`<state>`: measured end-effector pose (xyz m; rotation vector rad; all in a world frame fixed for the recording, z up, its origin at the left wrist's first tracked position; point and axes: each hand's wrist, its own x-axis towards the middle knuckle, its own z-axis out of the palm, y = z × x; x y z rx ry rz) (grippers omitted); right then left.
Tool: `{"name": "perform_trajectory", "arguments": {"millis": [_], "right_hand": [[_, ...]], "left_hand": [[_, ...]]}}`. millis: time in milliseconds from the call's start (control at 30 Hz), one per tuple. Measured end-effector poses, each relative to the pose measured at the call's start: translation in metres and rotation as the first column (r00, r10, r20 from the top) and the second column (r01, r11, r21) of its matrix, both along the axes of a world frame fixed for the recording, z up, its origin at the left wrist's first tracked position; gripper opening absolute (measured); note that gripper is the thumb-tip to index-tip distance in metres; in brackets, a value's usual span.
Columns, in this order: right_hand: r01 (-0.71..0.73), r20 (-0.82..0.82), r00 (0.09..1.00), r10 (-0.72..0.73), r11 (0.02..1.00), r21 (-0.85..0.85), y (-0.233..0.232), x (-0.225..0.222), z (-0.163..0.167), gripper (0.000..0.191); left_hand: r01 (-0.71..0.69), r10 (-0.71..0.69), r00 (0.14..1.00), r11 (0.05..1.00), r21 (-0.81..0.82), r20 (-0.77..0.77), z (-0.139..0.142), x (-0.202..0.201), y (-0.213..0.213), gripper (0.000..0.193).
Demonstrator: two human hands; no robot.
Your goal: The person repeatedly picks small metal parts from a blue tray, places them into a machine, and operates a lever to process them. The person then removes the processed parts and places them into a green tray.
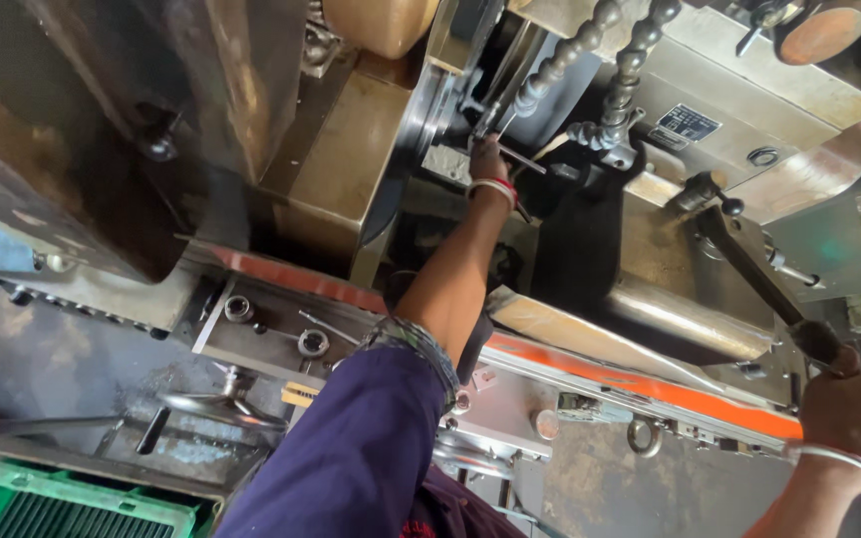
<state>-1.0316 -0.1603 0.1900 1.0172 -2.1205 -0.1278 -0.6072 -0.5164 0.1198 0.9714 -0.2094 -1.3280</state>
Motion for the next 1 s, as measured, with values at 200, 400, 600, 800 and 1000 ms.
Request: {"name": "perform_trajectory", "arguments": {"millis": [200, 400, 600, 800, 1000], "right_hand": [[-0.085, 0.139, 0.987, 0.077, 0.995, 0.058, -0.003, -0.005, 0.009, 0.074], [-0.146, 0.186, 0.975, 0.125, 0.984, 0.104, -0.023, -0.036, 0.004, 0.073], [-0.144, 0.2, 0.973, 0.118, 0.982, 0.122, -0.026, -0.033, 0.005, 0.071], [-0.138, 0.199, 0.974, 0.111, 0.982, 0.129, -0.023, -0.03, 0.01, 0.069], [-0.135, 0.205, 0.973, 0.107, 0.983, 0.126, -0.025, -0.038, 0.005, 0.068]], "left_hand": [[0.271, -0.184, 0.906, 0.944, 0.187, -0.383, 0.005, -0.005, 0.005, 0.031], [0.26, -0.144, 0.901, 0.935, 0.243, -0.41, -0.002, 0.004, 0.022, 0.022], [0.107, -0.013, 0.877, 0.98, 0.17, -0.481, -0.004, 0.009, 0.017, 0.015], [-0.069, 0.082, 0.775, 0.997, 0.045, -0.627, -0.005, 0.017, 0.006, 0.016], [-0.127, 0.057, 0.634, 0.991, -0.032, -0.771, 0.002, 0.011, 0.003, 0.022]]}}
